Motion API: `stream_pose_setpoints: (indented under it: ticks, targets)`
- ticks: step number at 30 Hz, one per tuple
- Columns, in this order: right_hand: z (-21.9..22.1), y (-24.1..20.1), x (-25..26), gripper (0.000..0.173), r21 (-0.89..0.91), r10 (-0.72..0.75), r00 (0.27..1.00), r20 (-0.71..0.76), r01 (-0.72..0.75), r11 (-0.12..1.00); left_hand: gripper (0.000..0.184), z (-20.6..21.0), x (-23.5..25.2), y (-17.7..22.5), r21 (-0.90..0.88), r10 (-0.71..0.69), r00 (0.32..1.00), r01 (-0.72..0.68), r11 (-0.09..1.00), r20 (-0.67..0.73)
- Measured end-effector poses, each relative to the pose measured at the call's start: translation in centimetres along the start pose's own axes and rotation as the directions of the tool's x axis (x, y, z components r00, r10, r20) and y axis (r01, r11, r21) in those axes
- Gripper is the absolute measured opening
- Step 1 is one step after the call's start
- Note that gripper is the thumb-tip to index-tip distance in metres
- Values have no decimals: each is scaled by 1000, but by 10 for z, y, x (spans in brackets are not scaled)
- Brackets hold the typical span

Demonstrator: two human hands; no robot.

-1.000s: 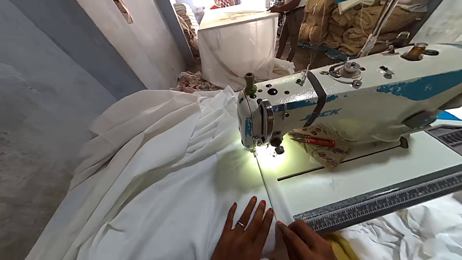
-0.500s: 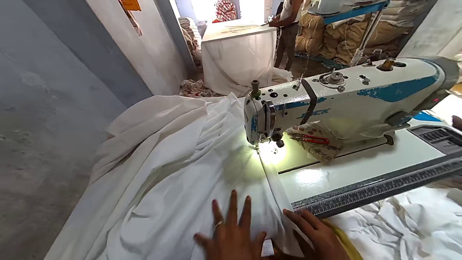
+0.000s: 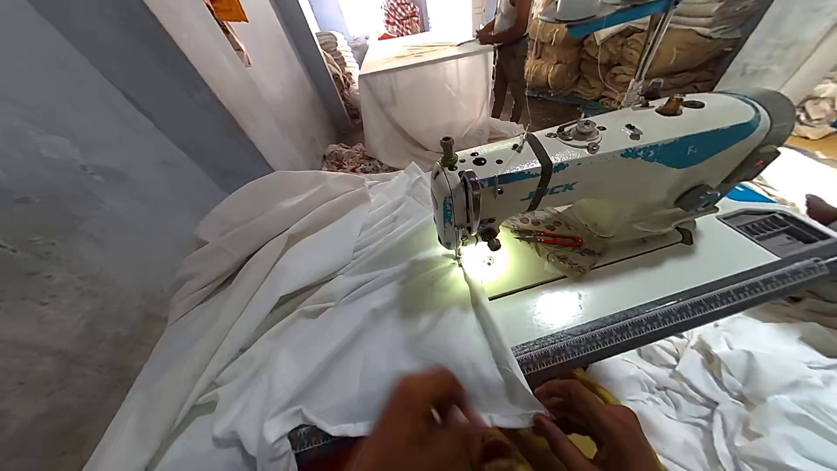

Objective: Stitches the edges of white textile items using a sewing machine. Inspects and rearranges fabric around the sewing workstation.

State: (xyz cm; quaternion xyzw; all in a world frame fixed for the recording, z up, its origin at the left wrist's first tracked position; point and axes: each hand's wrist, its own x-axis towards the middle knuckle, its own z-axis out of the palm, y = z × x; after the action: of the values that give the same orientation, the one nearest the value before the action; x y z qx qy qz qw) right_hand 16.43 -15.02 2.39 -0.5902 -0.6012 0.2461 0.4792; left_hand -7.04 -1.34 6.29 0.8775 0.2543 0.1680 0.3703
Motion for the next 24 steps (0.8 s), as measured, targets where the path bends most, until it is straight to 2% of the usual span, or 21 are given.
stream_pose_setpoints:
  ticks: [1,2,3,5,7,8,10,13,15,17,19,20,21,24]
  targets:
    - [0,2,-2,25,-27,-32,998,-48,31,999,26,27,-1,8,-196,70,976,-29,980,205]
    - [1,6,-4,26,-40,-62,994,-95,58,998,29,54,-2,8,-289,105,930,2,957,351]
    - [2,10,-6,25,-35,-84,986,-144,80,996,32,79,-4,-1,-346,95,901,63,936,422]
    - [6,20,-7,19,28,-107,967,-232,116,993,32,111,-11,-20,-484,-60,919,259,836,389]
    - [10,29,-9,11,93,-109,949,-294,142,985,26,121,-14,-29,-693,-226,915,402,598,336]
    - [13,32,-10,9,103,-114,943,-314,153,983,26,123,-14,-31,-783,-271,908,414,464,319]
    - [19,39,-12,12,58,-154,924,-349,185,981,27,121,-14,-23,-883,-306,913,361,301,269]
    - [27,49,-17,11,-26,-274,880,-388,286,958,26,127,-9,-14,-958,-354,920,237,163,168]
    - [29,56,-18,8,-38,-335,859,-388,348,937,36,128,-4,-10,-975,-405,905,192,113,131]
    - [31,61,-20,10,-19,-346,850,-398,369,929,50,128,-1,-7,-985,-464,878,164,58,119]
    - [32,65,-22,8,-20,-343,840,-421,369,929,55,129,3,-10,-991,-501,857,130,-18,121]
    - [32,66,-22,7,-36,-343,833,-434,365,930,52,131,5,-10,-993,-526,843,116,-27,113]
    - [32,66,-22,5,-63,-348,825,-445,359,931,47,134,6,-9,-993,-551,829,116,14,89]
    - [34,59,-19,6,-165,-388,808,-443,352,921,32,146,4,-11,-940,-524,851,157,304,-27]
